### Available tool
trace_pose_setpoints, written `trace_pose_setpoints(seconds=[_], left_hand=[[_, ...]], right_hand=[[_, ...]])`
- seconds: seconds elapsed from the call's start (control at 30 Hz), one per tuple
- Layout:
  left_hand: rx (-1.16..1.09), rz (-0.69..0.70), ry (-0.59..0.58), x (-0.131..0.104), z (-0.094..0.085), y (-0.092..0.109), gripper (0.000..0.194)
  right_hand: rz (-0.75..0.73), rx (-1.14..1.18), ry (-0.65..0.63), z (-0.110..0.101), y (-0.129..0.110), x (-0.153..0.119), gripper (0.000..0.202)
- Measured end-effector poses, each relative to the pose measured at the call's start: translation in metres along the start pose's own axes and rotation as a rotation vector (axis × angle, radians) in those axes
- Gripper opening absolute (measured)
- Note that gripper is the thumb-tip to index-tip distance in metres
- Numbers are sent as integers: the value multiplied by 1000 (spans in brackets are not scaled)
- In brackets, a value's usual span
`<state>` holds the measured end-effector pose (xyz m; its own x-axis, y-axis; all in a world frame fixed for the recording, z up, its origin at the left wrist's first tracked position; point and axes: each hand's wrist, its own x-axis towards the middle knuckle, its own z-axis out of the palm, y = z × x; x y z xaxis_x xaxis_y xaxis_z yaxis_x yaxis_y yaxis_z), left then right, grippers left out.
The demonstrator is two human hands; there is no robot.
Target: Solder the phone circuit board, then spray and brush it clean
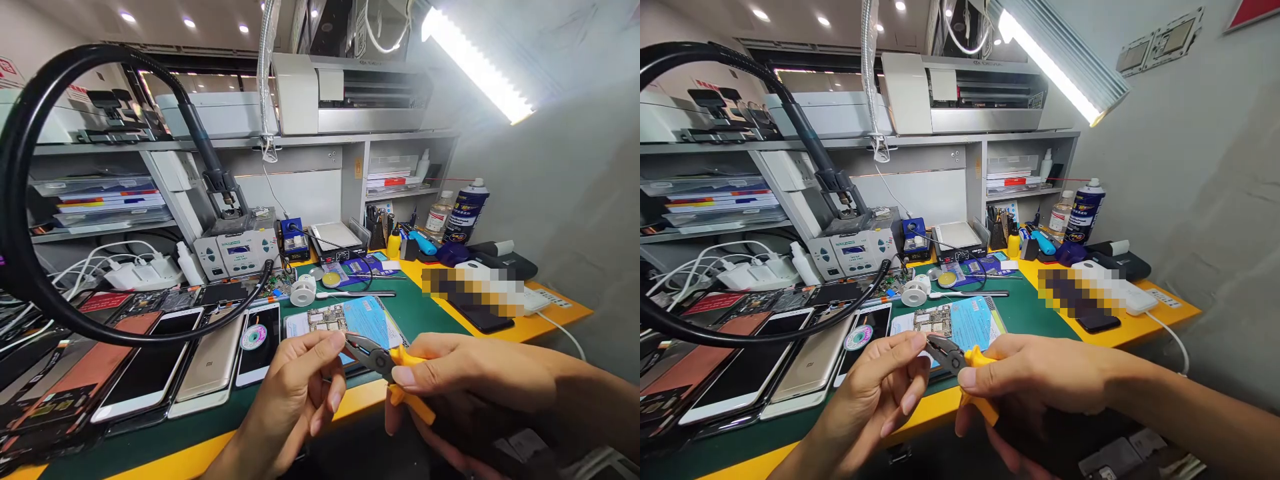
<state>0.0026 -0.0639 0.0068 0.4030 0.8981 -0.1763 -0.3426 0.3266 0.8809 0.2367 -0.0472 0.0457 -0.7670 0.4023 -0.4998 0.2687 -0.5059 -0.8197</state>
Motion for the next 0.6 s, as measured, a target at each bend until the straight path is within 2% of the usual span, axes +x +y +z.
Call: trace_pose_setpoints(seconds=[0.13, 0.2, 0.4, 0.6], left_hand=[[38, 20, 47, -1, 2, -3, 44], [46, 34, 82, -1, 4, -4, 43], [49, 60, 134, 0, 7, -4, 41], [21, 42, 117, 1, 5, -5, 39]], right_hand=[[-35, -164, 162, 0, -5, -2, 54], [-55, -192, 187, -3, -5, 0, 56], [-14, -56, 53, -8, -1, 4, 60], [26, -70, 77, -5, -5, 1, 57]])
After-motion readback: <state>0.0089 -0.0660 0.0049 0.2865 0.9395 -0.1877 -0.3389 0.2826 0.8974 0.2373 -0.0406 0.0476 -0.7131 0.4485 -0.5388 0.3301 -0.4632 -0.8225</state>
